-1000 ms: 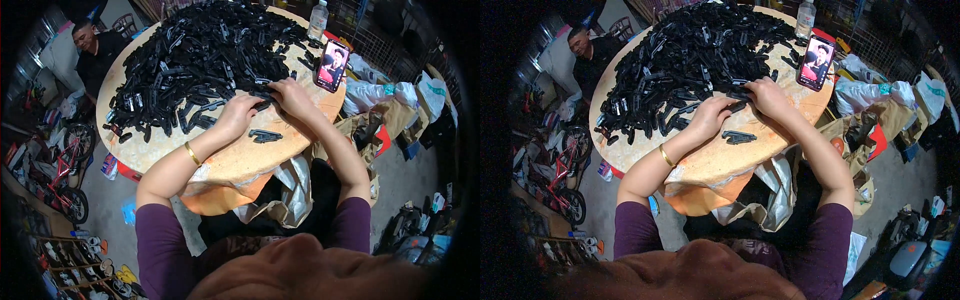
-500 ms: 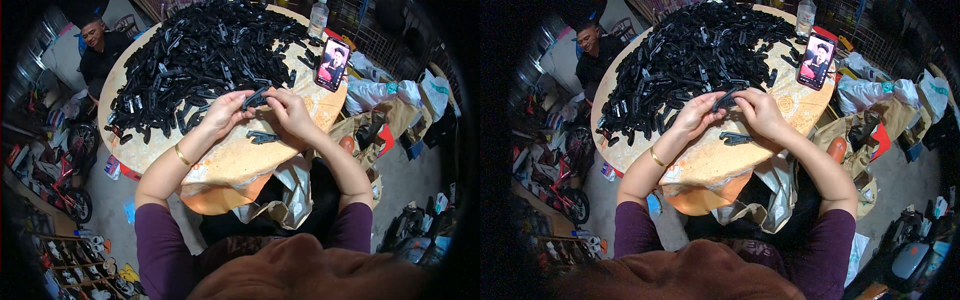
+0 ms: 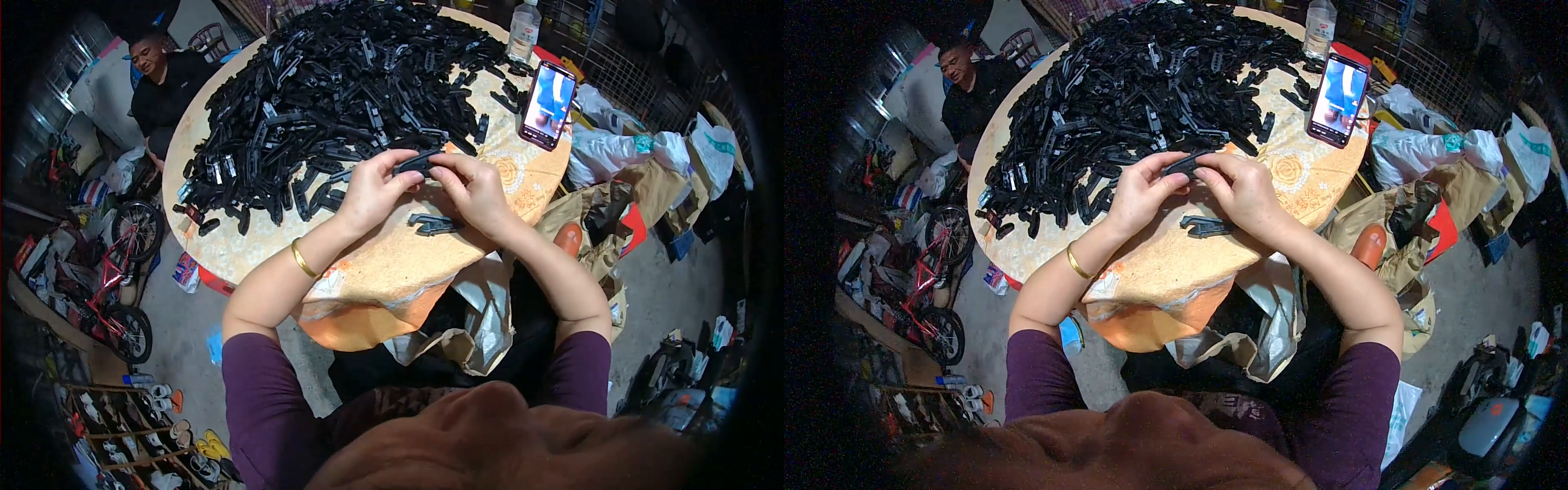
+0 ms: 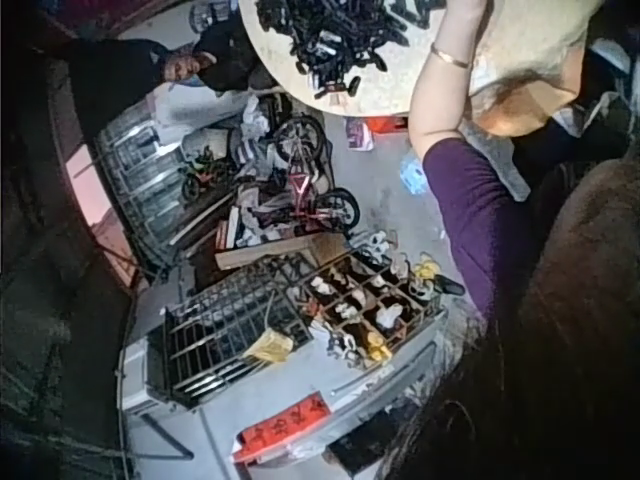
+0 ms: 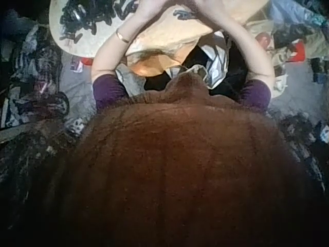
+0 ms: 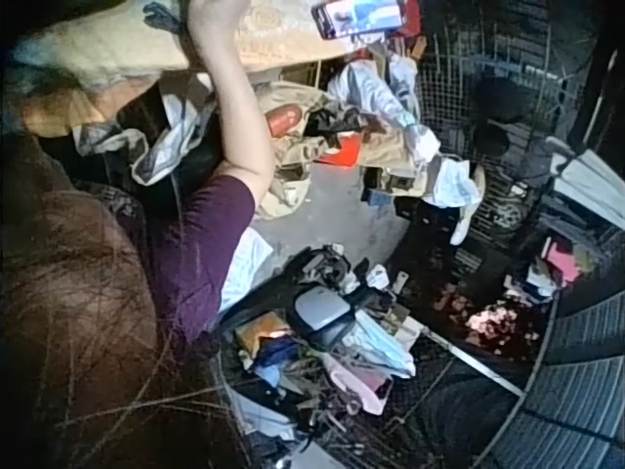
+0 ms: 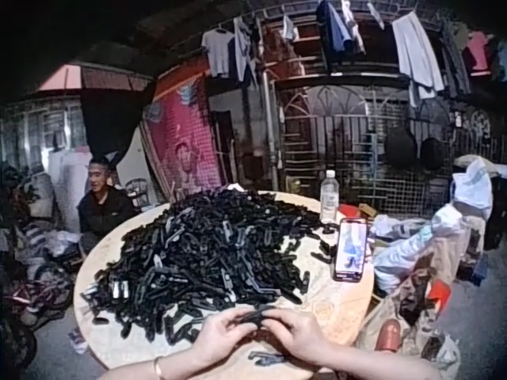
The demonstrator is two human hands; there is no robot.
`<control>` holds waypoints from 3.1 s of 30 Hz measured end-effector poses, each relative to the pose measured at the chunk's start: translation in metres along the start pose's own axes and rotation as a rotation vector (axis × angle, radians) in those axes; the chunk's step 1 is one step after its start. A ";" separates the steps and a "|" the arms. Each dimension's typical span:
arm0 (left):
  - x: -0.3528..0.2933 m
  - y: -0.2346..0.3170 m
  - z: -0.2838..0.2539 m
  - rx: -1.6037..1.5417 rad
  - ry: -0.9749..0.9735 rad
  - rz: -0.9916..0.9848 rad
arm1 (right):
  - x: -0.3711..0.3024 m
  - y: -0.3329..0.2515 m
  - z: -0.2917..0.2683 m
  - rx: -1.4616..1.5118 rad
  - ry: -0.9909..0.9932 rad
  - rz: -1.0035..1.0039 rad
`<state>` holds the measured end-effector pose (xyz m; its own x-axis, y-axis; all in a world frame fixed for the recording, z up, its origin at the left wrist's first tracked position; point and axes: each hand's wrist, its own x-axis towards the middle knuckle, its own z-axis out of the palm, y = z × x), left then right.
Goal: The person assembles black plastic components together by hand and stacks the assembled pieces on the table.
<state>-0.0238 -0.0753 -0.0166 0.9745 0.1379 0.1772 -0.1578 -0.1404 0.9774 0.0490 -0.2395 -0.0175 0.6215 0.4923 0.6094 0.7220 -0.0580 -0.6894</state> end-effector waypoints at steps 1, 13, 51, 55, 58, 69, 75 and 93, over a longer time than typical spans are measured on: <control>0.000 -0.002 0.000 0.001 0.028 0.047 | 0.002 -0.005 -0.005 -0.021 -0.061 -0.003; -0.008 0.018 0.005 0.603 -0.054 0.421 | 0.010 0.000 -0.027 -0.071 -0.400 0.134; 0.011 0.014 -0.022 0.756 0.216 0.262 | 0.050 0.111 -0.042 -0.661 -0.099 -0.075; 0.013 0.000 -0.016 0.237 0.137 0.101 | 0.063 0.108 -0.036 -0.679 -0.086 -0.006; 0.013 -0.005 -0.014 0.041 -0.022 -0.067 | 0.062 0.113 -0.037 -0.666 -0.067 0.029; 0.012 0.006 -0.031 0.519 -0.159 -0.130 | 0.057 0.107 -0.032 -0.799 -0.001 -0.031; 0.012 0.010 -0.031 0.551 -0.209 -0.196 | 0.055 0.103 -0.033 -0.815 -0.008 -0.072; 0.016 -0.001 -0.026 -0.207 0.057 -0.288 | 0.039 0.012 0.012 0.406 -0.148 0.282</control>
<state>-0.0120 -0.0474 -0.0117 0.9742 0.1980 -0.1082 0.0870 0.1125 0.9898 0.0785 -0.2111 -0.0069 0.7038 0.6257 0.3364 0.3384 0.1211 -0.9332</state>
